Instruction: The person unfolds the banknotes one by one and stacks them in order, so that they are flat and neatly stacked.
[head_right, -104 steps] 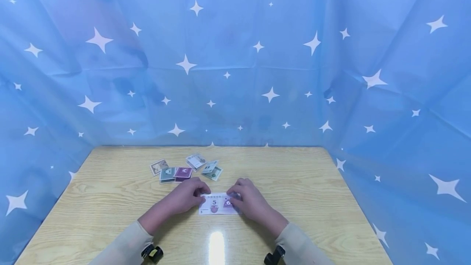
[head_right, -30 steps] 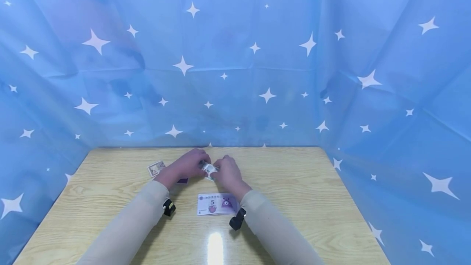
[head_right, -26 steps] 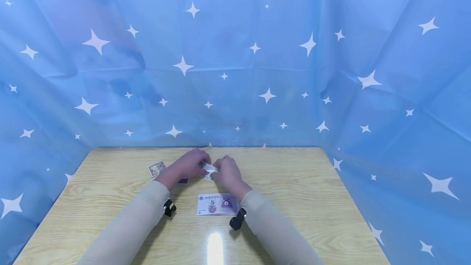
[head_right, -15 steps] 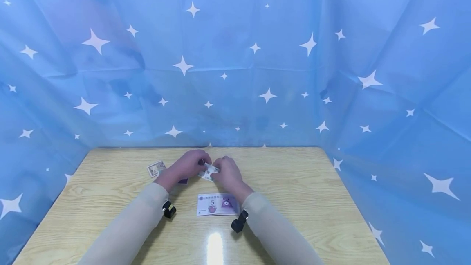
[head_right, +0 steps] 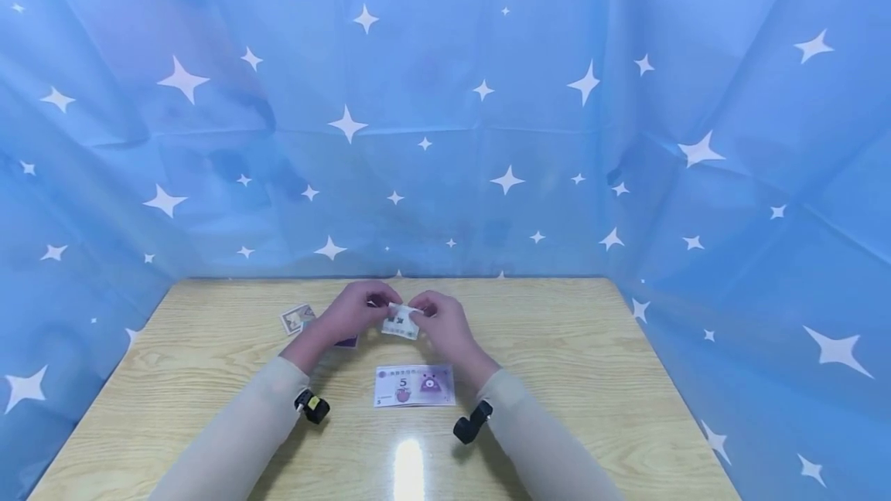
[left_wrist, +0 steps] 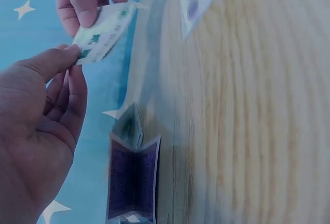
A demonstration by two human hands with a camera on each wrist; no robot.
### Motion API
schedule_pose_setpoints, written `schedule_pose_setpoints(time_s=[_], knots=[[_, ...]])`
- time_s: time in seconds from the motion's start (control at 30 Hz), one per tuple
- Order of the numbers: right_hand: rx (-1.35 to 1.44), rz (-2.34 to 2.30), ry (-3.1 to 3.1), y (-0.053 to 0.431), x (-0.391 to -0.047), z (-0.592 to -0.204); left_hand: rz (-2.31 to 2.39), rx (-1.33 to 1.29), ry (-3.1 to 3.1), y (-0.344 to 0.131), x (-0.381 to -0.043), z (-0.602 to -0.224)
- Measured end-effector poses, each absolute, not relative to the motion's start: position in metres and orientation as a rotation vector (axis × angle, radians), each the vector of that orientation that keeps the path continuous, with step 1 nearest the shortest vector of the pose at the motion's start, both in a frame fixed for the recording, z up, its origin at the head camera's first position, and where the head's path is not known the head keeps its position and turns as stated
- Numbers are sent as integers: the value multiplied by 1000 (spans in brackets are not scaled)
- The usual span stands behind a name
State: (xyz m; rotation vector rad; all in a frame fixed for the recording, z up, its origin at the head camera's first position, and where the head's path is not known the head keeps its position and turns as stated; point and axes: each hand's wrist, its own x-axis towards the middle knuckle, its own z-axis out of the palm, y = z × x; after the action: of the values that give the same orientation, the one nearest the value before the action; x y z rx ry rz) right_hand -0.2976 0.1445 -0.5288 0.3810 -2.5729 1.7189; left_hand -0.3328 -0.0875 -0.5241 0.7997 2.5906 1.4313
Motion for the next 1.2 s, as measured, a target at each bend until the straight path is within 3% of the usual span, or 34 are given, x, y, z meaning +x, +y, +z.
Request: schedule_pose_setpoints(time_s=[0.3, 1.2], knots=[[476, 1732, -2600, 156, -283, -503, 1656, 717, 2454, -88, -306, -518], [443, 1911, -2516, 169, -262, -489, 2106, 408, 2033, -60, -247, -530]])
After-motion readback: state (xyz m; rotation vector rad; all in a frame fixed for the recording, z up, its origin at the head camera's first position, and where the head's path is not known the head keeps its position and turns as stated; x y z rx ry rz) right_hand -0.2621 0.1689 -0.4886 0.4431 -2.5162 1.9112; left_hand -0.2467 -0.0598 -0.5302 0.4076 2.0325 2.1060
